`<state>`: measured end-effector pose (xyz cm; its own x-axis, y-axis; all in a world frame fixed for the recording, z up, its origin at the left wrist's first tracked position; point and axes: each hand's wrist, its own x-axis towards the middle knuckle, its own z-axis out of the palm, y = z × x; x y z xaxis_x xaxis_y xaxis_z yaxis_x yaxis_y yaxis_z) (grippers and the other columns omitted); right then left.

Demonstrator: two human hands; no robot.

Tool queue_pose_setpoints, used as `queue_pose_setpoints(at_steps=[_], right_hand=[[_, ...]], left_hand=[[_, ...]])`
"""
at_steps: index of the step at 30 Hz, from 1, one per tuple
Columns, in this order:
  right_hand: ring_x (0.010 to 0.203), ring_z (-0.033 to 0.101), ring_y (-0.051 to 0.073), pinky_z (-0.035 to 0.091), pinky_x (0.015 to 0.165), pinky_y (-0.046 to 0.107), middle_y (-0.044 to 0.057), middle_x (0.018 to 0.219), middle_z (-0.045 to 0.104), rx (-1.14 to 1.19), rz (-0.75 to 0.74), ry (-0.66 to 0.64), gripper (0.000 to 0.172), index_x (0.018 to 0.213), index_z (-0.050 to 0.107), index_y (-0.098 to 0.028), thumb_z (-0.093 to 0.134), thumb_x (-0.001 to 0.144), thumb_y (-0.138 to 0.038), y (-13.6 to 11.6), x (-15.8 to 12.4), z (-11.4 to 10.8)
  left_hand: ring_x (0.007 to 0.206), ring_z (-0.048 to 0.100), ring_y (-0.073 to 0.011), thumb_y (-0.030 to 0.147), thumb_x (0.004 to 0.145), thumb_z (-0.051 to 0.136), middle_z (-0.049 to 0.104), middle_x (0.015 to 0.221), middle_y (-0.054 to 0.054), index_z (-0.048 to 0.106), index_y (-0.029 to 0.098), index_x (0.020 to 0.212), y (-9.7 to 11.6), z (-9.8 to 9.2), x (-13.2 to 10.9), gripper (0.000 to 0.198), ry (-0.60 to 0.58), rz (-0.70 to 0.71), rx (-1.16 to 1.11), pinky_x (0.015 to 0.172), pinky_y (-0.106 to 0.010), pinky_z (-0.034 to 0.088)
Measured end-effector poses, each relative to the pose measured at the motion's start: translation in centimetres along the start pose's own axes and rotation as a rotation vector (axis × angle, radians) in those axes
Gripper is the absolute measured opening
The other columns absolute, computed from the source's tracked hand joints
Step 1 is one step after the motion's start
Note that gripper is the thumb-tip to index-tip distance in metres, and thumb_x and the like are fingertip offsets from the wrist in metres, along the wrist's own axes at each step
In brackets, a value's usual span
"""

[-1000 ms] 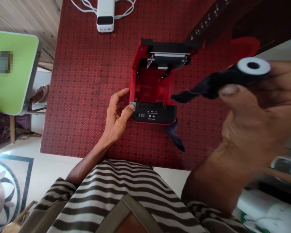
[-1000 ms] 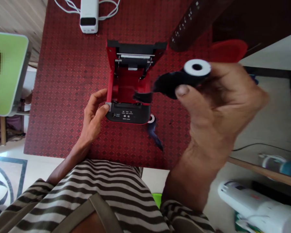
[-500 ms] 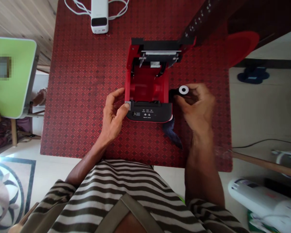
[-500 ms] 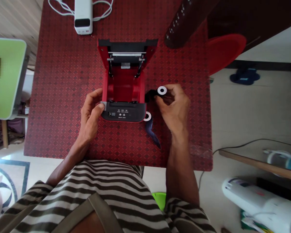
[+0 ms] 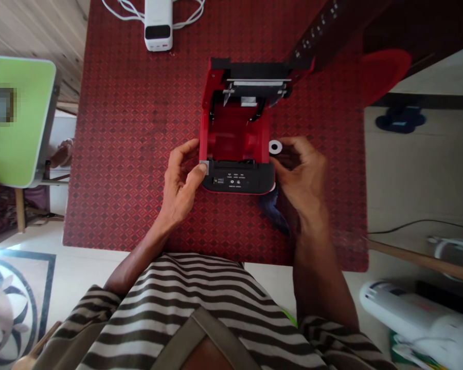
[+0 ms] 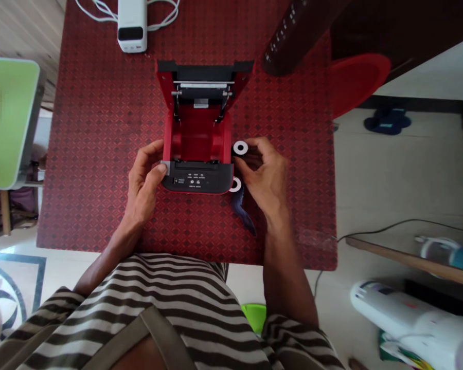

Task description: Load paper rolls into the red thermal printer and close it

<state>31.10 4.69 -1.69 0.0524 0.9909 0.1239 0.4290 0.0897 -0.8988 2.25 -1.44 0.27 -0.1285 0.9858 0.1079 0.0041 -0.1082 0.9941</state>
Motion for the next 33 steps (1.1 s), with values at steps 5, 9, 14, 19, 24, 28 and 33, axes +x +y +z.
queue_pose_setpoints(at_steps=[5,9,14,19,24,28,33], right_hand=[[0.119,0.098,0.035,0.081,0.111,0.059,0.004,0.126,0.099,0.002,-0.015,-0.041,0.029,0.126,0.083,-0.036,0.092,0.101,-0.047,0.1,0.2,0.0],[0.129,0.096,0.037,0.081,0.117,0.064,0.007,0.139,0.099,-0.051,-0.024,-0.027,0.043,0.143,0.085,-0.038,0.089,0.100,-0.039,0.7,-0.4,-1.9],[0.117,0.097,0.039,0.081,0.111,0.065,0.007,0.130,0.100,-0.175,0.005,-0.163,0.034,0.133,0.096,-0.038,0.082,0.103,-0.034,1.1,-3.1,-5.5],[0.118,0.095,0.037,0.080,0.110,0.065,0.005,0.135,0.099,-0.219,-0.102,-0.305,0.045,0.140,0.095,-0.036,0.077,0.100,-0.028,-0.3,-4.6,-4.9],[0.120,0.092,0.036,0.076,0.107,0.058,0.006,0.128,0.098,-0.252,-0.190,-0.339,0.026,0.122,0.091,-0.034,0.075,0.102,-0.026,-1.5,-4.3,-3.2],[0.115,0.090,0.037,0.075,0.105,0.060,0.006,0.122,0.098,-0.227,-0.156,-0.326,0.022,0.118,0.091,-0.034,0.079,0.101,-0.029,-1.8,-4.4,-3.3],[0.111,0.090,0.035,0.075,0.103,0.057,0.005,0.119,0.097,-0.226,-0.131,-0.312,0.024,0.119,0.092,-0.033,0.078,0.100,-0.029,-1.9,-4.4,-3.1]], left_hand=[[0.159,0.082,-0.0409,0.082,0.119,0.085,0.086,0.167,-0.011,0.082,0.039,0.159,0.0,-0.1,0.0,0.059,-0.009,-0.006,0.015,0.133,-0.062,0.072],[0.157,0.084,-0.0400,0.079,0.122,0.084,0.086,0.167,-0.010,0.081,0.039,0.159,0.2,-0.1,0.1,0.055,-0.023,0.014,0.005,0.134,-0.063,0.072],[0.156,0.084,-0.0409,0.081,0.120,0.085,0.088,0.165,-0.009,0.083,0.040,0.158,0.1,-0.1,0.1,0.056,-0.014,0.003,0.012,0.132,-0.064,0.073],[0.152,0.085,-0.0421,0.075,0.121,0.086,0.091,0.159,-0.004,0.087,0.046,0.154,-0.1,-0.2,0.2,0.044,-0.008,0.041,-0.010,0.128,-0.071,0.074],[0.155,0.084,-0.0412,0.077,0.121,0.085,0.090,0.161,-0.009,0.085,0.038,0.157,0.1,-0.5,0.4,0.053,-0.027,0.031,0.033,0.132,-0.065,0.072],[0.155,0.084,-0.0405,0.079,0.121,0.084,0.089,0.162,-0.009,0.084,0.039,0.159,-0.1,-0.7,0.5,0.055,-0.035,0.027,0.049,0.133,-0.063,0.071],[0.153,0.084,-0.0398,0.078,0.122,0.083,0.089,0.160,-0.009,0.084,0.039,0.158,-0.2,-0.8,0.6,0.054,-0.033,0.051,0.070,0.135,-0.062,0.069]])
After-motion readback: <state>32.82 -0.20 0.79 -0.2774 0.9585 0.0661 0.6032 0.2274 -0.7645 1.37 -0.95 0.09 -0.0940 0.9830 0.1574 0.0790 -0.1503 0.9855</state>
